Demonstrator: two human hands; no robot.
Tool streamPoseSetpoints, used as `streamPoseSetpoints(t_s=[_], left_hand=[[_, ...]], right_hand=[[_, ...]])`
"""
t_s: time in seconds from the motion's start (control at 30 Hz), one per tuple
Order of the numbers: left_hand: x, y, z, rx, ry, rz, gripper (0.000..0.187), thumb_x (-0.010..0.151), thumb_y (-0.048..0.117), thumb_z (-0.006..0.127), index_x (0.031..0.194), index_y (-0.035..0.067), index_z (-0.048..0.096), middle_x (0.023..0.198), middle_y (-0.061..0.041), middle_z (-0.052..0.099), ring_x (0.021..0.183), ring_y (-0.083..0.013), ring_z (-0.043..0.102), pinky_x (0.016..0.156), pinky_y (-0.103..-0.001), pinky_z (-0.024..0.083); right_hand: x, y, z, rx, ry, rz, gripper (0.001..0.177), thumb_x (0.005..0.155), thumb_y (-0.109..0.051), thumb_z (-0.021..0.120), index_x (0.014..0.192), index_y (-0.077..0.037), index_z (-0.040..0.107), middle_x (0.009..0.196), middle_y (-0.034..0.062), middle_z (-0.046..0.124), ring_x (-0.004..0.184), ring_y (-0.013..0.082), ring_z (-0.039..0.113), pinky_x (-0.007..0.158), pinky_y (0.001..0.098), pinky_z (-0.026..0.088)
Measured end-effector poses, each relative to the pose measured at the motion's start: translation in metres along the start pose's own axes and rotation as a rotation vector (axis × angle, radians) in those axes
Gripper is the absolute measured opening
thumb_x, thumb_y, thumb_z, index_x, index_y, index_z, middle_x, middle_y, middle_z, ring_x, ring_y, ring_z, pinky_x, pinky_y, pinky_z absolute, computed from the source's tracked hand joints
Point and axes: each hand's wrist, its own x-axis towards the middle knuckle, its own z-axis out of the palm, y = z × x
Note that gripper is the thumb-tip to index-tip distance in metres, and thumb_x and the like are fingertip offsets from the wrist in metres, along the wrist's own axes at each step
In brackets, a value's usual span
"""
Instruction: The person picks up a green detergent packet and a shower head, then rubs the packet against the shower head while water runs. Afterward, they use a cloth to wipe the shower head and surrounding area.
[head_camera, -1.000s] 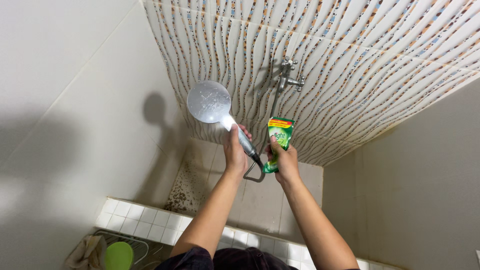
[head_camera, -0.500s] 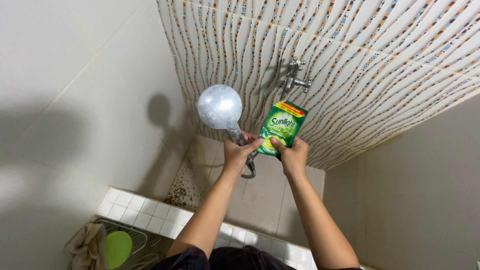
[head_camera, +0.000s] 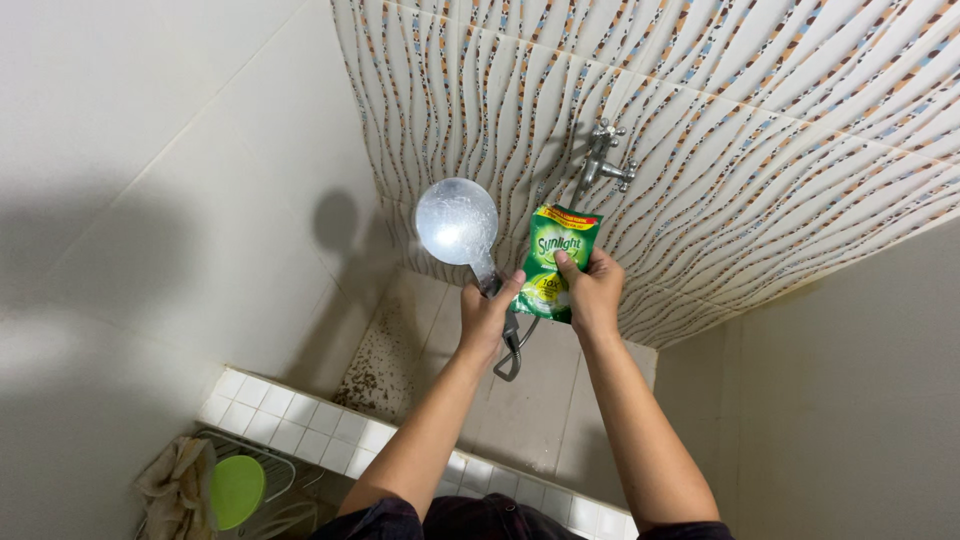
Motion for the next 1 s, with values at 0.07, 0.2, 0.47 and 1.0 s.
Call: streamPoseSetpoints(t_s=[0.07,0.2,0.47,1.0], left_hand=[[0.0,0.005,0.003,-0.087,-0.011,-0.015,0.028,0.095,0.028,0.073,0.088,0.006,0.058,0.073,-0.004,0.06,0.063,-0.015,0.061,0.059,-0.03,0.053],[0.009,0.013,0.003,-0.203,0.065,-0.019,0.032,0.097,0.043,0.06,0.1,0.012,0.055,0.076,-0.001,0.053,0.056,-0.0152,0.055,0.052,-0.032,0.049],[0.014,0.016,0.0,-0.332,0.005,0.071,0.031,0.102,0.04,0.053,0.102,0.009,0.052,0.086,-0.006,0.056,0.068,-0.0161,0.06,0.061,-0.032,0.051],[0.02,0.014,-0.022,-0.389,0.115,0.141,0.065,0.102,0.049,0.056,0.147,0.003,0.042,0.136,-0.006,0.056,0.123,-0.0152,0.058,0.105,-0.033,0.049]], right_hand=[[-0.003,0.001,0.005,-0.122,0.015,-0.117,0.016,0.097,-0.007,0.07,0.108,0.004,0.067,0.096,0.0068,0.075,0.082,0.0109,0.069,0.073,0.0269,0.056],[-0.016,-0.009,0.019,-0.516,0.132,-0.087,0.022,0.106,-0.016,0.07,0.107,0.005,0.067,0.087,0.0117,0.072,0.076,0.014,0.061,0.066,0.0308,0.05],[-0.023,-0.029,0.037,-0.169,-0.069,-0.273,0.027,0.089,-0.01,0.081,0.108,0.002,0.066,0.098,0.0066,0.074,0.084,0.0105,0.069,0.076,0.027,0.057],[-0.015,-0.041,0.076,-0.14,-0.182,-0.146,0.017,0.097,-0.014,0.074,0.099,0.002,0.072,0.088,0.0039,0.074,0.072,0.0078,0.066,0.064,0.0261,0.055]])
